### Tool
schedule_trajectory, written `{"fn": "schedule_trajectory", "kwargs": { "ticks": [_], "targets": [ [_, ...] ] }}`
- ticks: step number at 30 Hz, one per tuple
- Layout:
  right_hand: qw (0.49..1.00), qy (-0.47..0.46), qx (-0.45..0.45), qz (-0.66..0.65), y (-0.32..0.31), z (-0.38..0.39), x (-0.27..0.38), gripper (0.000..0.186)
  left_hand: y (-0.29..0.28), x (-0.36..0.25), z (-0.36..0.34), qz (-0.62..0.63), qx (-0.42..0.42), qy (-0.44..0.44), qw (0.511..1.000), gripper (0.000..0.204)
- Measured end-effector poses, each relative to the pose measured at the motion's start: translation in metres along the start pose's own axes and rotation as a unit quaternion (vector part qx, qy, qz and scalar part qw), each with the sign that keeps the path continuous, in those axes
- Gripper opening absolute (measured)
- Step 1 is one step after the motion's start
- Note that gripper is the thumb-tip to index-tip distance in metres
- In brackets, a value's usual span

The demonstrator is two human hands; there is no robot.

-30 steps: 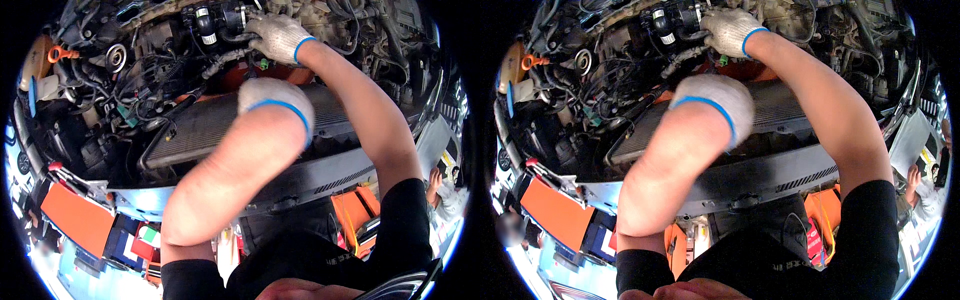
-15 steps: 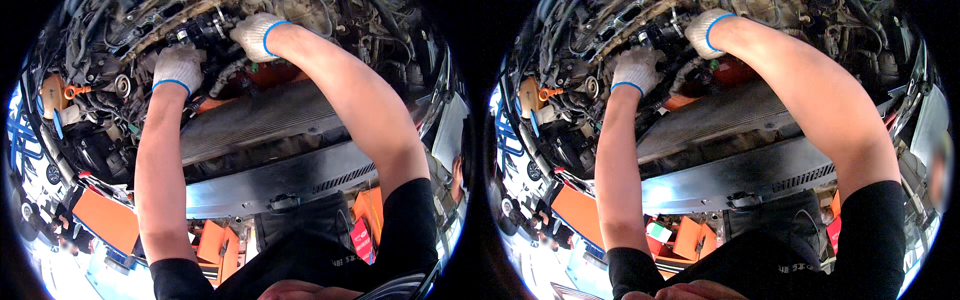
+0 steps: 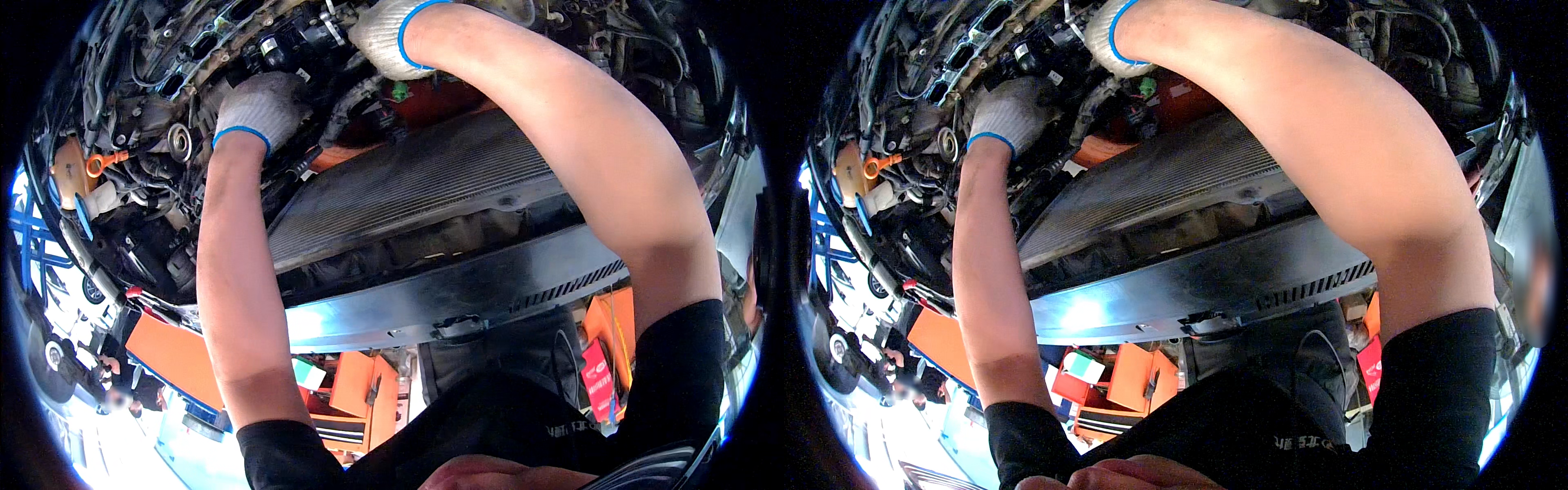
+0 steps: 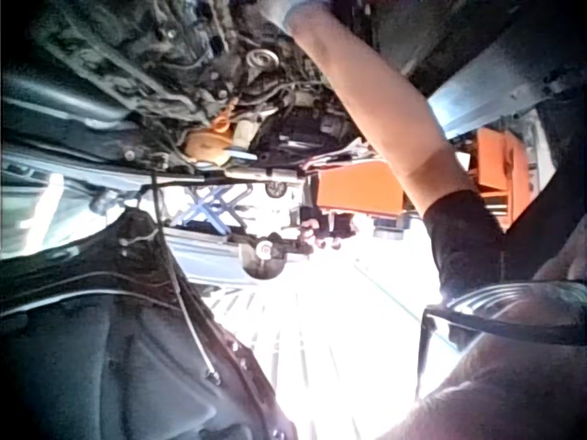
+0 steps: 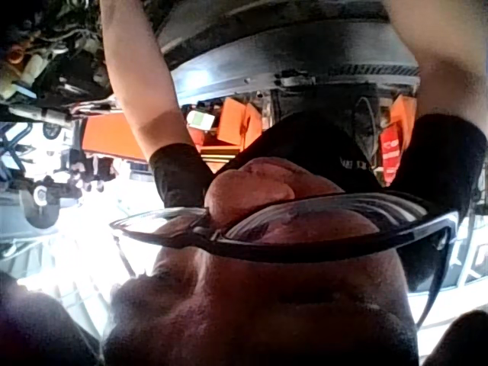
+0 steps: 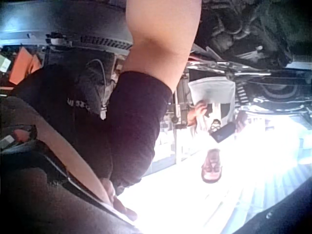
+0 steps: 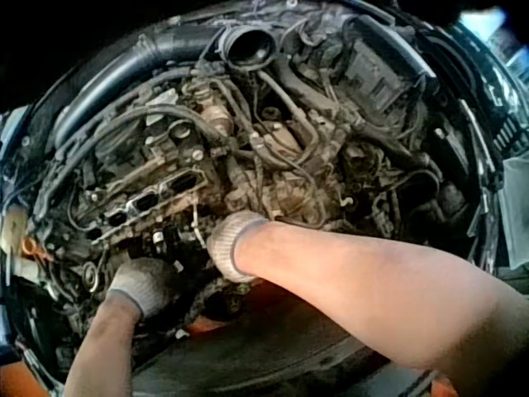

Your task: The person works on a car engine with the hood open, manipulating hoses and electrical connectors. They apply a substance from a tube to a connector and reattach it, then use a wrench to tighten a bolt on the engine.

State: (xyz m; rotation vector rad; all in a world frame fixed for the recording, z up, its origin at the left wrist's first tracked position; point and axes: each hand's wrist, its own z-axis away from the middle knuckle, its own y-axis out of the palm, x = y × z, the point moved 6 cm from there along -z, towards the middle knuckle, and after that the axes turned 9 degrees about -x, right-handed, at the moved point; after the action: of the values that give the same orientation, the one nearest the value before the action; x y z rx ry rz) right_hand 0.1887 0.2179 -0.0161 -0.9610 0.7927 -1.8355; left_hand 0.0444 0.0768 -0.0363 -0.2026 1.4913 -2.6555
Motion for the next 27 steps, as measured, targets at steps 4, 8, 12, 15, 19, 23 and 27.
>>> {"fn": "schedule_trajectory", "kwargs": {
  "ticks": [4, 8, 12, 15, 19, 23, 27],
  "targets": [
    [0.998, -0.01, 0.043, 0.041, -0.003, 0.003, 0.002, 0.031, -0.006, -0.007, 0.007, 0.025, 0.001, 0.03, 0.999, 0.035],
    [0.999, 0.021, 0.022, 0.023, -0.004, 0.003, -0.003, 0.032, 0.001, -0.009, -0.004, -0.003, -0.03, 0.033, 0.999, 0.034],
    [1.0, 0.013, -0.003, -0.006, -0.005, 0.003, 0.001, 0.031, 0.01, 0.001, -0.003, -0.006, -0.07, 0.013, 0.997, 0.034],
    [1.0, 0.023, 0.008, 0.015, -0.004, 0.001, 0.0, 0.032, 0.011, 0.005, -0.008, -0.034, -0.031, -0.014, 0.999, 0.037],
    [1.0, 0.007, -0.018, 0.007, -0.003, -0.002, 0.0, 0.035, 0.014, 0.008, -0.007, -0.005, -0.063, 0.001, 0.998, 0.037],
    [0.999, 0.01, -0.032, 0.015, 0.0, -0.001, -0.005, 0.035, 0.02, 0.018, -0.01, 0.022, -0.04, 0.017, 0.999, 0.038],
    [1.0, 0.014, -0.013, 0.015, -0.002, -0.003, -0.005, 0.036, 0.019, 0.012, -0.006, 0.052, 0.004, 0.021, 0.998, 0.041]
  ]
}}
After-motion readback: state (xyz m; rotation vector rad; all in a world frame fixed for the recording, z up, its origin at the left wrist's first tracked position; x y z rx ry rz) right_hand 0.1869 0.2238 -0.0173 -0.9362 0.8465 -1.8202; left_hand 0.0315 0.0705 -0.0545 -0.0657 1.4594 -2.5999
